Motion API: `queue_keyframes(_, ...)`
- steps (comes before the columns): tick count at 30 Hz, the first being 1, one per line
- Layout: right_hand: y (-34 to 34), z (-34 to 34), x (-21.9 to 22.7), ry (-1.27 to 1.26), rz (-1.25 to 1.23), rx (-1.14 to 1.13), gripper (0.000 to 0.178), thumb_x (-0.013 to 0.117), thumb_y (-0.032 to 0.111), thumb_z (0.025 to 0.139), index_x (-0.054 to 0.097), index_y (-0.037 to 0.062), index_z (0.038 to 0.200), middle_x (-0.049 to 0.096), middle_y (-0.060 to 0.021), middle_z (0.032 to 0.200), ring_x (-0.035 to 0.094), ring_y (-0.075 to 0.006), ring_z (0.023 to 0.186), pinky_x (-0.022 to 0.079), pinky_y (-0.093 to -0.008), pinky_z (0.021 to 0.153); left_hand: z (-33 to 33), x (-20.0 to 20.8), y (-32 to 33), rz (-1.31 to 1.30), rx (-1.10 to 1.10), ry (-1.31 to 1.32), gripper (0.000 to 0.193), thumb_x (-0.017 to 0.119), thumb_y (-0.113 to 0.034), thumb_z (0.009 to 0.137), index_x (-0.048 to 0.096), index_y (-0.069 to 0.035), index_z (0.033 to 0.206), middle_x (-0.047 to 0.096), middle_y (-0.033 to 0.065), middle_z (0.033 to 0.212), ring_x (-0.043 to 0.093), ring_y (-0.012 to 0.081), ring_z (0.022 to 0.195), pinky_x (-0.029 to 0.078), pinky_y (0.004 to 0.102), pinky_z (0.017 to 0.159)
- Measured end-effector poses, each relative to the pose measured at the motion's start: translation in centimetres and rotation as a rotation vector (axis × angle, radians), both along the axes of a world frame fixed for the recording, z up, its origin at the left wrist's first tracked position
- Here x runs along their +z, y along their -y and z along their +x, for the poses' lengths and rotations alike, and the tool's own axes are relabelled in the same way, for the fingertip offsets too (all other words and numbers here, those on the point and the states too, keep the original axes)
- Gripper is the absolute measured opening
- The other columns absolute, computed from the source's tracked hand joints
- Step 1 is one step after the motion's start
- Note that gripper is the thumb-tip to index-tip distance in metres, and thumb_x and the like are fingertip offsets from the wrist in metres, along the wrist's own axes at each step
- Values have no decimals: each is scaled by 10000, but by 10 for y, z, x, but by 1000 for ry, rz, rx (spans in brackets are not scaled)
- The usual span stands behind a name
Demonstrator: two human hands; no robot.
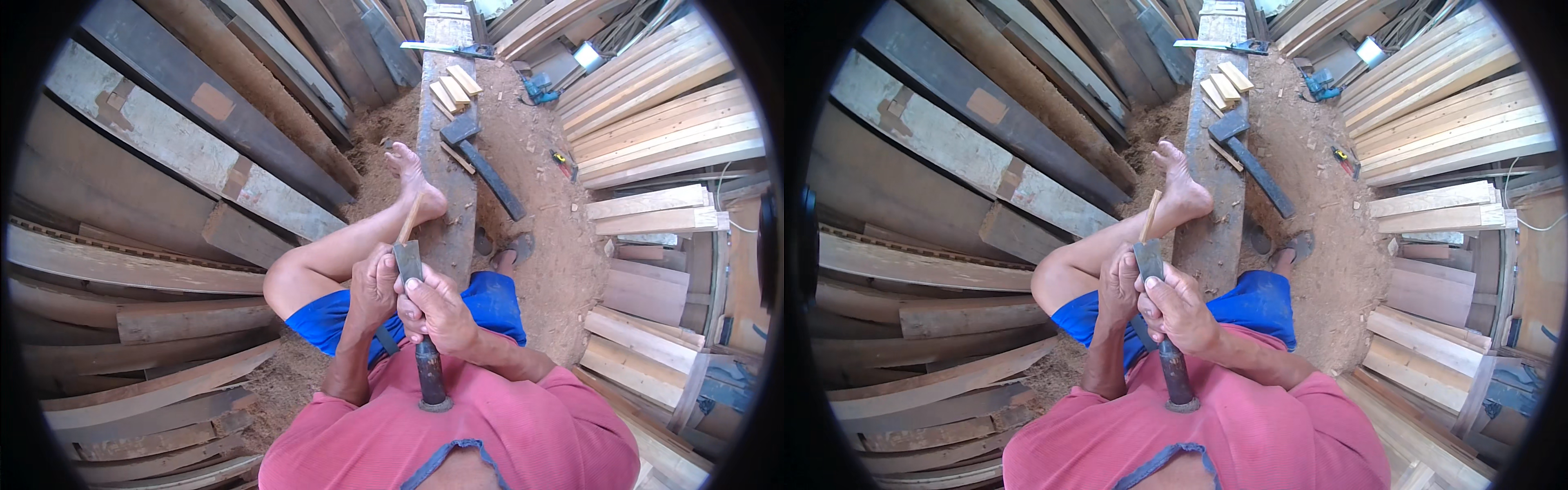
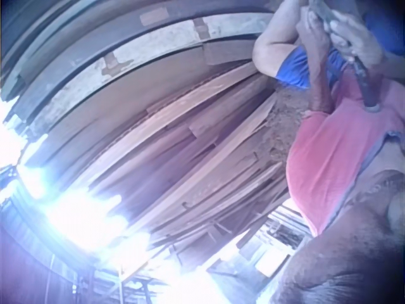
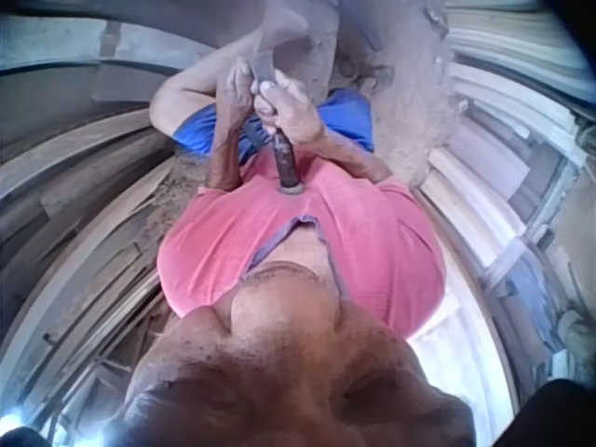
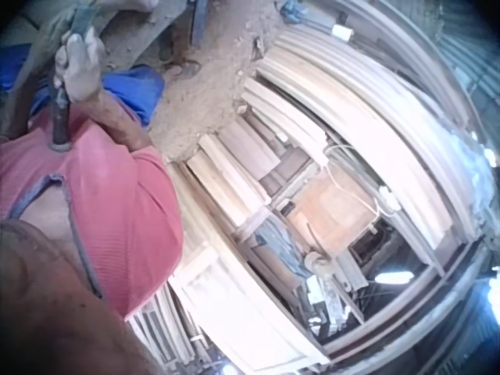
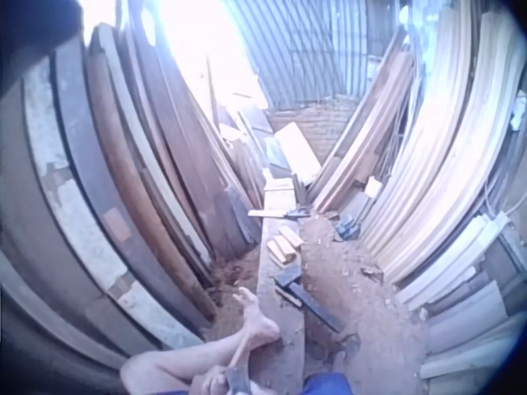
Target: The person shapes a small piece of wood by hand using a chisel and then hits the chisel with an axe to carve it while sitting on a bench.
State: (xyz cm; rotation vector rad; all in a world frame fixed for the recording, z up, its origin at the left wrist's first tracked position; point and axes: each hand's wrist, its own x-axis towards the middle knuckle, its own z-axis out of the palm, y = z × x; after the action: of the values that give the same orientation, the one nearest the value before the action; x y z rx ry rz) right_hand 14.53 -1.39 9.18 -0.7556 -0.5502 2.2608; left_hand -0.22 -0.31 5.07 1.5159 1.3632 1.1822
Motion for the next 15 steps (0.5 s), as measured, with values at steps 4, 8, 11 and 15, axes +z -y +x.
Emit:
queue_keyframes(4,1,11,3,70,53,-164,179,383,234,1027,450,77,977,419,8,670,396,-61,479,409,-237,437,1,-14,13,421,-35,-500,253,454,-142,989,525,-6,787,501,141,659,522,311,551,399,397,514)
queue_keyframes(8,-3,57,37,174,318,-291,182,410,249,1015,443,70,1016,394,9,634,367,-59,473,396,-235,421,-7,-69,71,-62,-86,-150,209,479,-132,950,528,4,800,517,131,646,514,280,540,407,366,521)
queue_keyframes(11,-29,51,-7,241,199,-328,185,477,221,997,472,57,1082,427,17,643,394,-45,494,397,-230,430,0,-53,48,-378,45,304,234,519,-213,998,565,-25,867,516,-17,656,452,40,587,364,228,508)
queue_keyframes(15,-56,35,-23,456,400,-355,191,608,169,944,546,43,1075,517,27,694,464,-33,541,406,-231,457,11,-39,11,-140,-30,135,166,557,-172,981,566,-41,880,505,-29,659,443,33,580,360,217,502)
